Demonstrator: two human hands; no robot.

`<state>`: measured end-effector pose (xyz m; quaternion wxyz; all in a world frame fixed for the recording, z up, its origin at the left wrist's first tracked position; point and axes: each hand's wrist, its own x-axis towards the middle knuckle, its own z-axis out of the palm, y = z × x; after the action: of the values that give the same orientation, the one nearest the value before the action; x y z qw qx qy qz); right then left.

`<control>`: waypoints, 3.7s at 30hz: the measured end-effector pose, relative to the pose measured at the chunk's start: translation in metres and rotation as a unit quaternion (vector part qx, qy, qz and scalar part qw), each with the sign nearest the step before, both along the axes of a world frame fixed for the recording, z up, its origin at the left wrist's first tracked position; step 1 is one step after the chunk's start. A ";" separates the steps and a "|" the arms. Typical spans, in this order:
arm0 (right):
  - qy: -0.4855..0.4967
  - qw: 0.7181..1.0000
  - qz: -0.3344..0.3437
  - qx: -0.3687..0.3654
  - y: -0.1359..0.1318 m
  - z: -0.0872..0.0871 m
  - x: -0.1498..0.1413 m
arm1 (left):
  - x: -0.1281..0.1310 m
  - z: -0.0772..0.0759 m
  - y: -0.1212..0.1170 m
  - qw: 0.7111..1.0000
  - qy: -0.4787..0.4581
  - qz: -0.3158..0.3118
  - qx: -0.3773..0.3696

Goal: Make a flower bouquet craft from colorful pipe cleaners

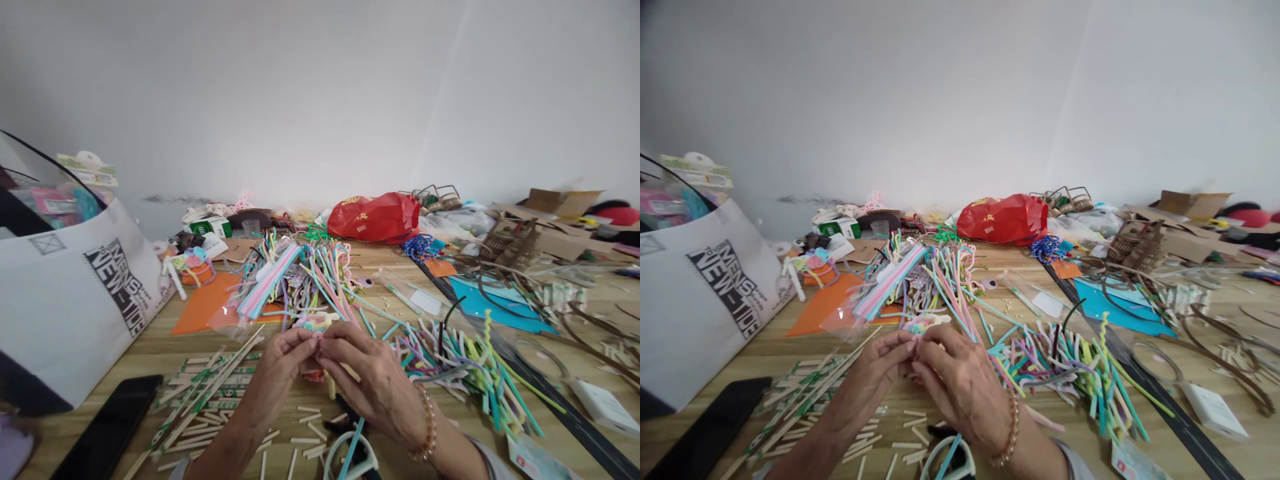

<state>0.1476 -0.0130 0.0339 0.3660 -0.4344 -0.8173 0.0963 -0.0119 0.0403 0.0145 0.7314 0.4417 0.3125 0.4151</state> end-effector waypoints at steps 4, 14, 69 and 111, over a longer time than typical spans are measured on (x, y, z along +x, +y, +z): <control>0.079 0.991 0.031 -0.102 -0.003 0.016 0.009 | -0.002 0.000 0.003 0.999 0.026 0.001 0.037; 0.084 0.980 0.043 -0.174 -0.001 0.029 0.037 | -0.002 0.002 -0.001 0.990 0.103 -0.041 0.089; 0.253 0.935 0.074 -0.237 0.009 0.008 0.017 | -0.006 0.021 -0.015 0.746 0.260 0.160 0.592; 0.295 0.912 0.025 -0.284 0.023 -0.012 0.014 | 0.012 -0.005 -0.017 0.950 0.191 0.121 0.217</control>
<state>0.1611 0.0096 0.0223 0.4487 -0.4511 -0.6213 0.4575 -0.0004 0.0233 0.0090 0.4890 0.6196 0.3995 0.4662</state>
